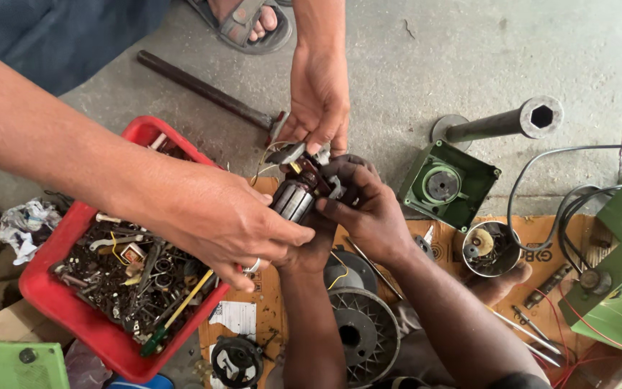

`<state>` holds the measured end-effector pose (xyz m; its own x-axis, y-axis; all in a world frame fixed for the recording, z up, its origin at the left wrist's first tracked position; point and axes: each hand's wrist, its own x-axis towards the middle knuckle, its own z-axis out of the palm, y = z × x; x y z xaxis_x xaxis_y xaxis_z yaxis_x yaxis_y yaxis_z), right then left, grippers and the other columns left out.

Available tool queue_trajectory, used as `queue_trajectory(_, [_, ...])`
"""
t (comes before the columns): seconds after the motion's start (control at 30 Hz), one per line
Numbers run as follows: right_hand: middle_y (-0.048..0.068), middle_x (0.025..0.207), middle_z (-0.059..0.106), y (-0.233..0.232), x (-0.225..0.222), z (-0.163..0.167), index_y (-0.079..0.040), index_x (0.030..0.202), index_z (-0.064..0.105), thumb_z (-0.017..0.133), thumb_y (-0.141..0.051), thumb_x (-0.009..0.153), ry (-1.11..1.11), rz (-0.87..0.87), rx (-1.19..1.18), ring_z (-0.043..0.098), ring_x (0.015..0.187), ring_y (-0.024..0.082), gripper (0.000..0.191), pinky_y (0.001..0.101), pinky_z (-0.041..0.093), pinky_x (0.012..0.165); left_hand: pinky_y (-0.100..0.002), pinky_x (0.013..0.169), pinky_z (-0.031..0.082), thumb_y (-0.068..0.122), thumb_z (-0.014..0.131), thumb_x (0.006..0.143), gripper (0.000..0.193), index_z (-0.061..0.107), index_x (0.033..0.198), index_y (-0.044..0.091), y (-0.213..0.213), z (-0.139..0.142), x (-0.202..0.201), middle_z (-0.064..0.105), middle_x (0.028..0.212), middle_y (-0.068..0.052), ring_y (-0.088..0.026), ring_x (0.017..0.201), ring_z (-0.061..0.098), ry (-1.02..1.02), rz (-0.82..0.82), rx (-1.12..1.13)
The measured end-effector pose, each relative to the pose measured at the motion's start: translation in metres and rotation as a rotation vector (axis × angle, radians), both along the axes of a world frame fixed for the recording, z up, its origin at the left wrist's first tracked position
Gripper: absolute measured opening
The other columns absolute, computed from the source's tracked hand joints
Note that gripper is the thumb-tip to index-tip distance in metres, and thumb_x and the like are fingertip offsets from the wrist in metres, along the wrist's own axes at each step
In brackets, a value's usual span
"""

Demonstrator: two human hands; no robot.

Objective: The person sits on the floor and repairs an electric motor armature, using pliers and a screwdriver to pry and adjust components and pulling wires from the assembly. They handle the armature, turn it over, and work on it with hand tools while another person briefly hands over parts.

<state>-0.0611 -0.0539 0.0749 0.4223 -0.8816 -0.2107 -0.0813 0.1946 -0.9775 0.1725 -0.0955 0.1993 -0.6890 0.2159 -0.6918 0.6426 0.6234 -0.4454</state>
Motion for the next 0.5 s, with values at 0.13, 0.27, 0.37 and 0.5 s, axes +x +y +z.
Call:
queue_trajectory(0.13, [0.004,0.123,0.061,-0.004,0.009,0.004,-0.007,0.121,0.070,0.073,-0.008,0.093,0.024,-0.072,0.141,0.059,0.118,0.014,0.028,0.0285,0.049,0.103,-0.044,0.109,0.042,0.024,0.077,0.075,0.054,0.061,0.121,0.003,0.005,-0.021,0.008,0.059,0.123,-0.013,-0.030,0.120,0.056,0.034,-0.003,-0.064])
queue_trajectory(0.27, [0.008,0.120,0.065,-0.010,0.013,0.005,-0.006,0.108,0.074,0.077,-0.008,0.090,0.159,-0.082,-0.010,0.061,0.118,0.017,0.018,0.0296,0.049,0.104,-0.044,0.112,0.041,0.028,0.077,0.075,0.060,0.059,0.127,0.003,0.004,-0.029,0.008,0.059,0.127,-0.013,-0.030,0.123,0.056,0.068,-0.036,-0.325])
queue_trajectory(0.37, [0.008,0.127,0.061,-0.011,0.009,0.003,-0.004,0.103,0.073,0.078,-0.005,0.088,0.090,-0.072,-0.013,0.058,0.122,0.017,0.016,0.0297,0.047,0.105,-0.045,0.114,0.040,0.031,0.077,0.076,0.064,0.059,0.131,0.003,0.020,-0.042,-0.029,0.059,0.130,-0.014,-0.030,0.126,0.055,-0.177,-0.144,-0.958])
queue_trajectory(0.5, [0.008,0.135,0.055,-0.008,0.003,-0.004,-0.003,0.105,0.071,0.075,0.000,0.090,-0.081,-0.056,0.040,0.054,0.128,0.017,0.016,0.0306,0.045,0.108,-0.046,0.117,0.039,0.036,0.077,0.077,0.070,0.057,0.137,0.003,0.077,-0.106,-0.115,0.060,0.134,-0.014,-0.030,0.129,0.054,-1.135,-0.121,-1.503])
